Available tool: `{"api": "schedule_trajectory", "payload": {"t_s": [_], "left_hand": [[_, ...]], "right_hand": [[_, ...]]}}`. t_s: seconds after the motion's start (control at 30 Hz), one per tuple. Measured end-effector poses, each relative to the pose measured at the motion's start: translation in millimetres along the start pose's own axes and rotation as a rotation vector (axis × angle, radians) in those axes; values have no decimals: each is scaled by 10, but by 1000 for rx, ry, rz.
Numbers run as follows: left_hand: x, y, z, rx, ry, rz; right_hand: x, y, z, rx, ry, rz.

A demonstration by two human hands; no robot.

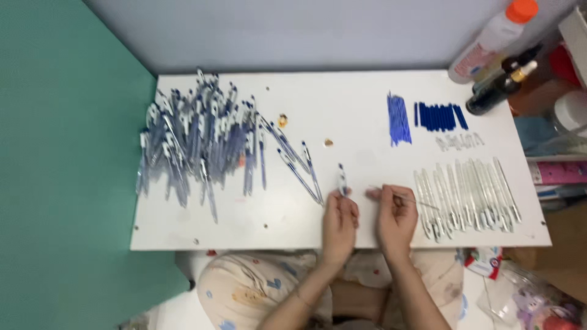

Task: The person assembles ballpoint pens by hand, inserting ink cartridges into clear barrels and attaching the corresponding caps.

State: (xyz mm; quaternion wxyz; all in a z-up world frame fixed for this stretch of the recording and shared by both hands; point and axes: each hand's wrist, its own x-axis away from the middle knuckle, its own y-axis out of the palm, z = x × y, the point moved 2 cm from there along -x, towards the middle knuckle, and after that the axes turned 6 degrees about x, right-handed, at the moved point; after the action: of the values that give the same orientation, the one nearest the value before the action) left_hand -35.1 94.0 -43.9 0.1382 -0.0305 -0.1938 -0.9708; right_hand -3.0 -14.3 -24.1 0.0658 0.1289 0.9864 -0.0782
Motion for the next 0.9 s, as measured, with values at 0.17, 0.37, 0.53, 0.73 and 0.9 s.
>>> {"api": "schedule_trajectory", "payload": {"t_s": [0.17,0.37,0.53,0.73,0.9], "left_hand": [[62,51,191,21,-24,-24],[57,14,284,-47,-9,-15],[41,-56,113,-195,86,56],[4,-86,-118,-153,180,171],[-8,-170,-408,-177,105,367]], "right_hand": [[49,45,-258,221,-29,-12],[82,78,-250,125,-59,63],[63,36,-13,-22,-115,-3],[-25,28,205,-118,-153,-29],[-38,10,472,-218,-77,9]]}}
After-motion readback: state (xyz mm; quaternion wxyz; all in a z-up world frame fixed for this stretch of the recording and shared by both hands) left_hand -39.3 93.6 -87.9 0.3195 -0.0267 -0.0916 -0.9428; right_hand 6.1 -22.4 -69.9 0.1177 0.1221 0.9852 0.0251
